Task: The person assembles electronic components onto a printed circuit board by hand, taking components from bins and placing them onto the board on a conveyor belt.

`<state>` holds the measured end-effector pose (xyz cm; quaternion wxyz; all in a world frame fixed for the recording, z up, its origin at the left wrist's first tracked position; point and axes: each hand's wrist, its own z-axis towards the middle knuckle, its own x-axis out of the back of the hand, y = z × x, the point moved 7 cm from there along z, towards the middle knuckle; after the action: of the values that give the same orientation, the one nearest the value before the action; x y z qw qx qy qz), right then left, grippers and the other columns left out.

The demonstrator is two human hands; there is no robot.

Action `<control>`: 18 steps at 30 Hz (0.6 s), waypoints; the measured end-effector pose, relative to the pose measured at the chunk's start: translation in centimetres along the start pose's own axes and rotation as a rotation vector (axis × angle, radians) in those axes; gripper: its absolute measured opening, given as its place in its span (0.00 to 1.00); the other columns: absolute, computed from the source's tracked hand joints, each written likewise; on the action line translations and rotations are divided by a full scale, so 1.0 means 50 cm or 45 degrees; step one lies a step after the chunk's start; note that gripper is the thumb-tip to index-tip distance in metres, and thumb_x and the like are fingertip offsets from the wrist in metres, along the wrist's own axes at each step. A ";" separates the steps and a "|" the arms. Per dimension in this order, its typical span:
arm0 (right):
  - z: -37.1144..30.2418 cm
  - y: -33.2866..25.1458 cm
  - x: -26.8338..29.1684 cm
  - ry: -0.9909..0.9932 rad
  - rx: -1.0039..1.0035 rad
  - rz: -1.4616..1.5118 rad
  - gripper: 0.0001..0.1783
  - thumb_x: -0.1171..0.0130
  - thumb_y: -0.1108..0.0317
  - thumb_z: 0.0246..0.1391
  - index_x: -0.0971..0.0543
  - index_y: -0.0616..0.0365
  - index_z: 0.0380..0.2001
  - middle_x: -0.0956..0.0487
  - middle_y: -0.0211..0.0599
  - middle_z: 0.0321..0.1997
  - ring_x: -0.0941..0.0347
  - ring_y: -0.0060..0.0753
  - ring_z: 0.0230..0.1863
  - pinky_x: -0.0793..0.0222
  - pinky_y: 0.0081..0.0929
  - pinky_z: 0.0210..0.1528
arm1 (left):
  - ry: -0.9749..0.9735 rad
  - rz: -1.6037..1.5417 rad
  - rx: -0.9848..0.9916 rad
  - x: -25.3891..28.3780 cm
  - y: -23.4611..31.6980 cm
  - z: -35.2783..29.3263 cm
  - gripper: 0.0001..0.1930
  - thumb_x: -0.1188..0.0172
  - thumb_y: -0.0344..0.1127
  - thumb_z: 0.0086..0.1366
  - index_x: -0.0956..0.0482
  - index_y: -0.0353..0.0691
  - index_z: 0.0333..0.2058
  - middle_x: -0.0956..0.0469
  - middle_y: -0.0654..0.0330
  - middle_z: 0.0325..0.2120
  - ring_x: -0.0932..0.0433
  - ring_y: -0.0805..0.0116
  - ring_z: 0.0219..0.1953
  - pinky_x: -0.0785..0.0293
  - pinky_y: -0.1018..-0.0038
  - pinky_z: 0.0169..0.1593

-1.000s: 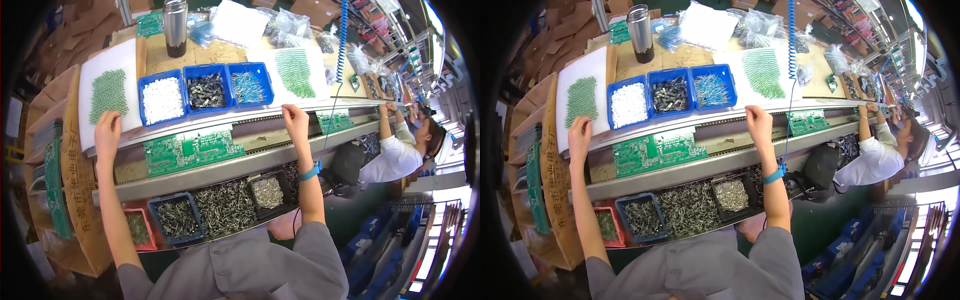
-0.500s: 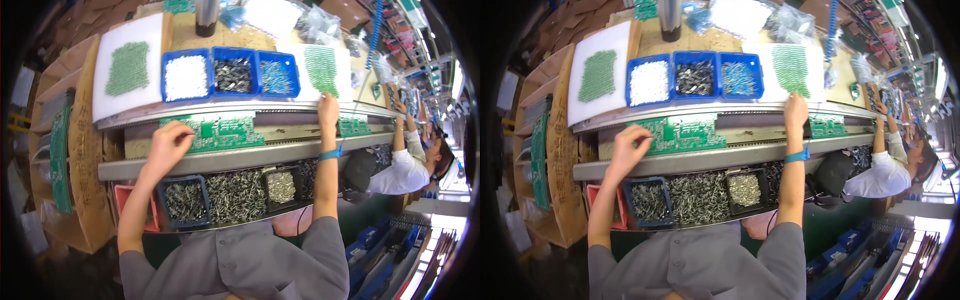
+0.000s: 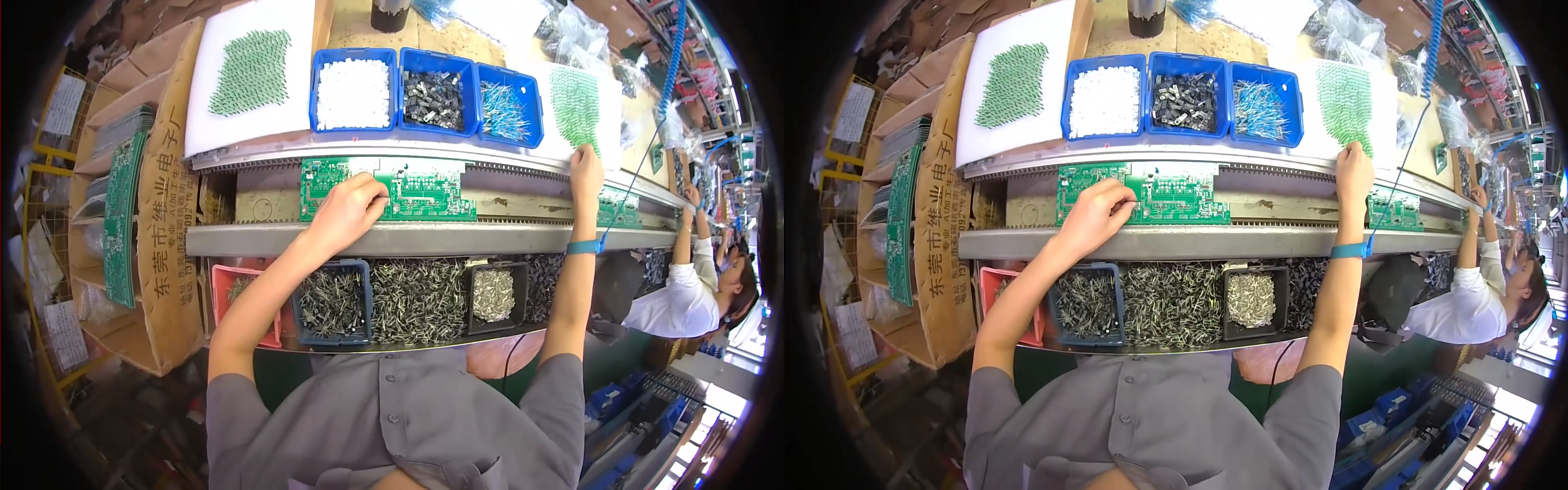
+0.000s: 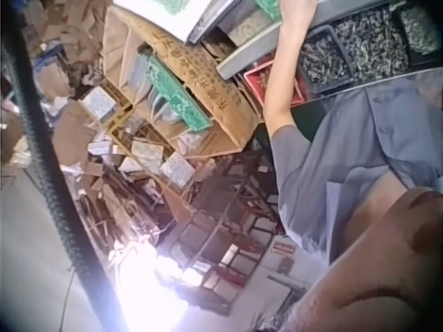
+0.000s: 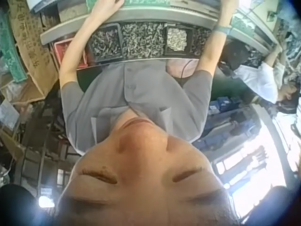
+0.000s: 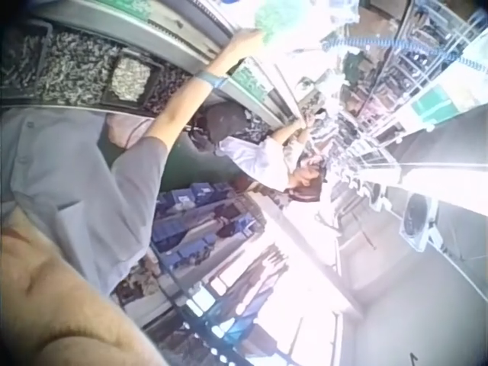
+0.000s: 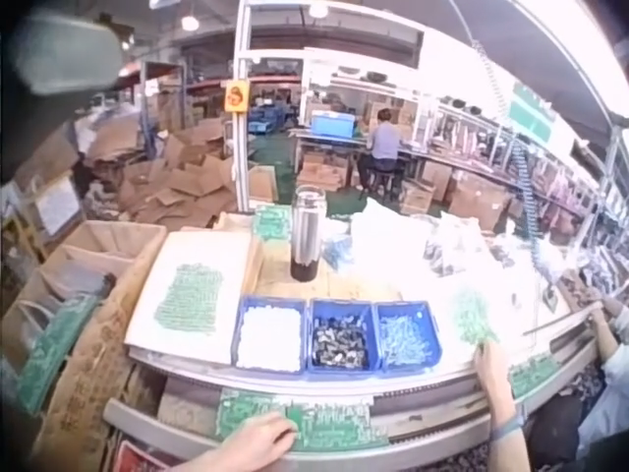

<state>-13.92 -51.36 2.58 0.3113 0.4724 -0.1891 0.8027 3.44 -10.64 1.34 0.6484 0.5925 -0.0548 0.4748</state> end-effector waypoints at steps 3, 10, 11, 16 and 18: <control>-0.013 -0.003 0.018 0.034 -0.026 0.170 0.06 0.46 0.69 0.53 0.26 0.59 0.26 0.23 0.49 0.23 0.25 0.54 0.28 0.31 0.45 0.32 | -0.004 0.024 0.001 -0.001 0.000 0.000 0.03 0.40 0.25 0.55 0.22 0.33 0.29 0.26 0.54 0.25 0.25 0.56 0.27 0.28 0.67 0.31; -0.042 -0.069 0.090 -0.017 -0.119 0.439 0.06 0.44 0.70 0.53 0.24 0.62 0.28 0.22 0.47 0.23 0.25 0.48 0.25 0.31 0.37 0.30 | -0.023 0.047 0.015 -0.002 -0.002 0.003 0.03 0.40 0.26 0.55 0.22 0.33 0.29 0.26 0.53 0.25 0.24 0.55 0.27 0.28 0.66 0.32; -0.046 -0.078 0.099 -0.015 -0.124 0.467 0.06 0.43 0.70 0.53 0.24 0.62 0.29 0.23 0.46 0.22 0.25 0.46 0.25 0.31 0.35 0.29 | -0.034 0.046 0.014 -0.003 -0.003 0.003 0.03 0.40 0.26 0.56 0.22 0.33 0.29 0.26 0.53 0.26 0.24 0.55 0.28 0.28 0.65 0.32; -0.064 -0.133 0.140 -0.049 -0.141 0.563 0.05 0.43 0.71 0.53 0.23 0.63 0.30 0.23 0.44 0.21 0.25 0.37 0.23 0.31 0.29 0.28 | -0.051 0.061 0.028 -0.002 -0.001 0.006 0.04 0.40 0.27 0.55 0.23 0.32 0.30 0.26 0.52 0.26 0.24 0.53 0.29 0.28 0.63 0.34; -0.077 -0.153 0.145 -0.104 -0.103 0.719 0.05 0.41 0.72 0.53 0.23 0.63 0.31 0.23 0.43 0.21 0.26 0.31 0.22 0.32 0.26 0.28 | -0.099 0.084 -0.008 -0.005 0.002 0.012 0.04 0.40 0.27 0.55 0.23 0.33 0.30 0.26 0.52 0.26 0.24 0.51 0.30 0.28 0.63 0.35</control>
<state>-13.78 -41.11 7.15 0.0861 0.4202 -0.3575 0.8296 3.53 -11.30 1.43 0.6316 0.6063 -0.1009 0.4725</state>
